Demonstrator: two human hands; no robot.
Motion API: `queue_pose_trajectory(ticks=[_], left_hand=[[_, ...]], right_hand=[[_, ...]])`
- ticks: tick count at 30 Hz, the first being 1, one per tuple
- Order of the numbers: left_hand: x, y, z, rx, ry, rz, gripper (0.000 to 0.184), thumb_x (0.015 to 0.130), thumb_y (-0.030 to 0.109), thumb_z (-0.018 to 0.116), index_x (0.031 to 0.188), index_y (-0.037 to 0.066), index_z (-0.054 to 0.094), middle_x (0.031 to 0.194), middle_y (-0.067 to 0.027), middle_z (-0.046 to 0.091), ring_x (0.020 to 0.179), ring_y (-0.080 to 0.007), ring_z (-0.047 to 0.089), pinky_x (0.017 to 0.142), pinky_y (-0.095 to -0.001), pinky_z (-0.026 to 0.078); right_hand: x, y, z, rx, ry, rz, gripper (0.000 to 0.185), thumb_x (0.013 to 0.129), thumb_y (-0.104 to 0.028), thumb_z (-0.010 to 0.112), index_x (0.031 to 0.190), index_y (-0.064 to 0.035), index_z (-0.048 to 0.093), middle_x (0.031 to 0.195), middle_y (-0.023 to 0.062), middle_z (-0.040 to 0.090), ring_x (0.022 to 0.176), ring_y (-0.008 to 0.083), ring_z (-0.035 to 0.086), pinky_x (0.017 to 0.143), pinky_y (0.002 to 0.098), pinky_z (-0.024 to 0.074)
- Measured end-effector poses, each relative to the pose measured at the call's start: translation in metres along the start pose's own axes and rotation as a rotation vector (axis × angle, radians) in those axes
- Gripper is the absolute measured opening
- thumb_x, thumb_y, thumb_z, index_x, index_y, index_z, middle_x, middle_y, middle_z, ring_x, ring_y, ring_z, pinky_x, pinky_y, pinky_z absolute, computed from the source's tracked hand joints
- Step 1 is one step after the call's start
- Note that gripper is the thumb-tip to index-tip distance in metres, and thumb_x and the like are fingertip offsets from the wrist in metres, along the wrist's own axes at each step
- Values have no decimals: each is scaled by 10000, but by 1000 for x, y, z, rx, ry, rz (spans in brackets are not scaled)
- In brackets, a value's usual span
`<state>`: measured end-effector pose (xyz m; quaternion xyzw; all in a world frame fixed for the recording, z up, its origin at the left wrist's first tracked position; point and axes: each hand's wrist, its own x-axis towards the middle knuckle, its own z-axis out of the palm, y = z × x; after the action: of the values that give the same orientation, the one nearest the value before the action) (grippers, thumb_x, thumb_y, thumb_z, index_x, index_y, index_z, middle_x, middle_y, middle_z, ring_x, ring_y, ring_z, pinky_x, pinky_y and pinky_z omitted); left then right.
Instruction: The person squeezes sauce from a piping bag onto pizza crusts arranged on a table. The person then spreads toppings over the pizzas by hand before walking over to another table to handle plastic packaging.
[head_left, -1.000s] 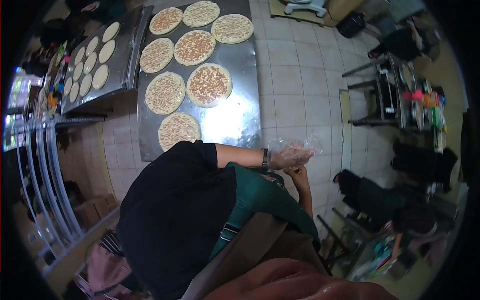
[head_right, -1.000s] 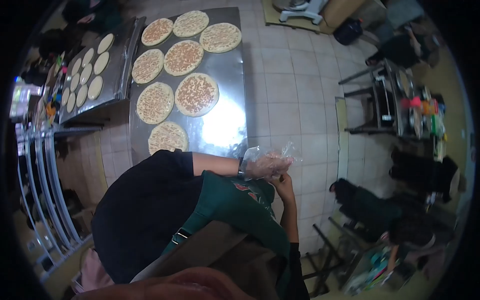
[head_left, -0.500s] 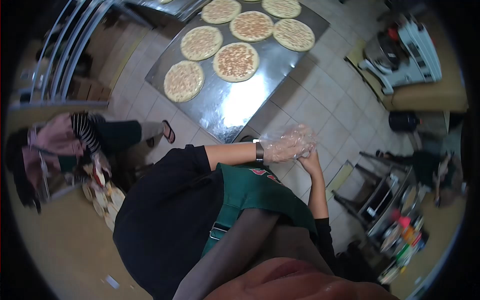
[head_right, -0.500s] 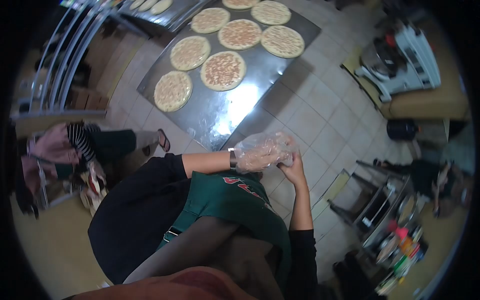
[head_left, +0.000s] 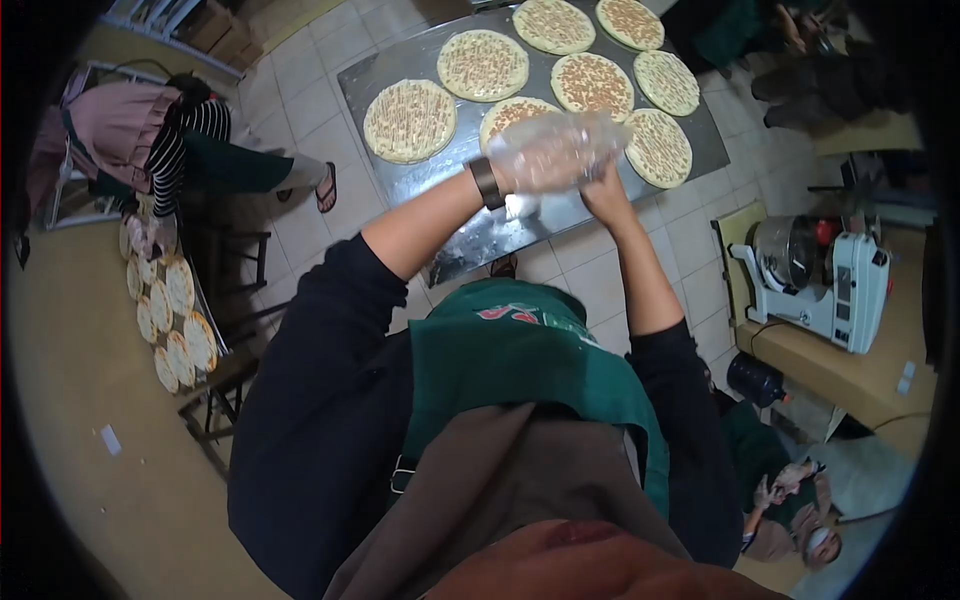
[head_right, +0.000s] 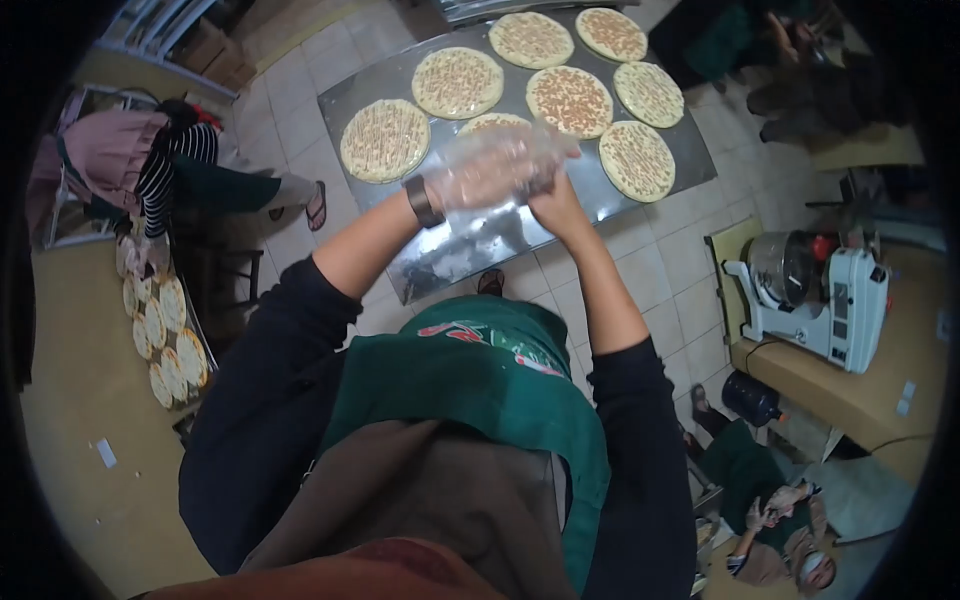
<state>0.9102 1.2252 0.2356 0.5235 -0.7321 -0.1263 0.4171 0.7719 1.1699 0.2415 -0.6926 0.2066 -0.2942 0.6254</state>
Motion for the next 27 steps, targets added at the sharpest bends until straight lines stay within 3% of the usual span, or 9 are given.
queue_pose_trajectory(ticks=[6,8,9,12,14,16,17,24,27], left_hand=[[17,-29,-73,198,-38,-292,307,884,267,400,1156,159,494,946,-88,562,843,-229,542,765,-319,427],[10,-74,-70,657,172,54,307,882,247,404,1165,161,488,896,-101,561,781,-216,535,695,-319,441],[12,-76,-73,89,179,-225,280,872,212,426,1129,152,520,834,-95,562,711,-180,533,651,-292,442],[36,-29,-109,-88,201,-502,278,857,233,473,1108,136,539,779,-76,560,653,-138,526,601,-266,439],[38,-60,-105,395,190,-404,290,830,313,529,1040,123,590,743,-41,545,623,-92,499,550,-244,424],[55,-60,-113,-433,434,-838,333,824,356,535,1042,110,587,741,-32,541,603,-91,505,500,-236,417],[63,-66,-112,-493,458,-930,328,838,346,516,1032,91,585,740,-27,540,590,-91,509,475,-224,411],[37,-148,-80,-16,611,-593,365,865,365,454,1072,79,547,708,-43,562,583,-95,543,484,-231,445],[30,-160,-87,-455,566,-949,374,868,386,439,1029,66,546,669,-49,552,498,-102,528,427,-235,448]], right_hand=[[106,44,9,0,-404,221,151,717,-44,489,817,22,580,795,59,587,751,107,534,689,244,428],[129,34,24,50,-410,208,148,703,-46,482,789,22,583,747,62,583,692,113,524,634,256,428],[143,35,27,-75,-465,69,150,704,-55,481,790,18,579,732,61,578,684,123,525,629,259,427],[175,72,30,-122,-598,-118,163,712,-84,463,799,4,569,689,62,566,675,156,532,639,267,423],[198,80,33,-16,-624,139,150,725,-91,446,781,-6,556,686,62,563,694,158,538,666,258,418],[224,77,36,-53,-698,171,126,730,-90,441,734,-4,533,680,57,561,704,152,539,674,248,413],[231,85,34,-4,-733,227,118,731,-90,444,716,-5,526,683,57,565,698,149,537,674,246,410],[257,122,46,118,-891,406,191,810,-136,472,657,-34,523,658,64,572,631,135,556,668,263,454],[249,132,59,168,-809,483,246,828,-179,482,643,-21,522,592,56,537,607,143,553,623,266,451]])
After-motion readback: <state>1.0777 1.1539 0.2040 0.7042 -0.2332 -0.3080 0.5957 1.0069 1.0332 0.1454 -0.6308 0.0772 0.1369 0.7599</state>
